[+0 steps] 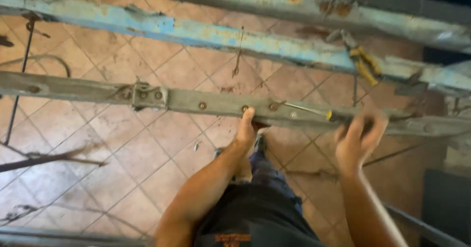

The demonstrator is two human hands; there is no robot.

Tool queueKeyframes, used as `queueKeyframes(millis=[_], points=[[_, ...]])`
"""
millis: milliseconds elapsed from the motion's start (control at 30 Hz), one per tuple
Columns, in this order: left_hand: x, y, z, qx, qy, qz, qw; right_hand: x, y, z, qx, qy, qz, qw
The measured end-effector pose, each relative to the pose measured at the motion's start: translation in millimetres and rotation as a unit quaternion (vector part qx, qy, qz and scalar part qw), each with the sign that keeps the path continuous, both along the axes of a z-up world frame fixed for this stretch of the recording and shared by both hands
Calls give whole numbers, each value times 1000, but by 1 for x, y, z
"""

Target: Using a screwdriver and pliers to disassemble or repair components on a metal frame structure.

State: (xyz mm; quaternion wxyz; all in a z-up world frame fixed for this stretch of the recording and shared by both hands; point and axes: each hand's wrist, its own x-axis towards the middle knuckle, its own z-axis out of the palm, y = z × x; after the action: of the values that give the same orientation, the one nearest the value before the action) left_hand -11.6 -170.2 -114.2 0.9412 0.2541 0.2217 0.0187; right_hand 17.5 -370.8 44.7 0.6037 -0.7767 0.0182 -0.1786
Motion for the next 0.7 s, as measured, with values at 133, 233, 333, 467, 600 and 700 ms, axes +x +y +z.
queueKeyframes(millis=[133, 233, 333, 467, 600, 700], points=[[-8, 0, 19, -14, -17, -11, 1000, 120, 64, 54, -87, 125, -18, 988], [4, -2, -37, -24, -3, -2, 1000, 143, 161, 107, -208, 197, 113, 952], [-1, -1, -22, -16, -27, -16, 999, 92, 236, 98, -435, 69, 333, 834], [-11, 4, 5, 0, -56, -64, 996, -32, 232, -18, -453, -427, 297, 724], [-1, 12, 9, 30, -72, -58, 995, -72, 114, 54, -358, -324, 475, 735], [2, 8, -36, 63, -78, -45, 994, -80, 32, 3, -246, -317, 408, 820]])
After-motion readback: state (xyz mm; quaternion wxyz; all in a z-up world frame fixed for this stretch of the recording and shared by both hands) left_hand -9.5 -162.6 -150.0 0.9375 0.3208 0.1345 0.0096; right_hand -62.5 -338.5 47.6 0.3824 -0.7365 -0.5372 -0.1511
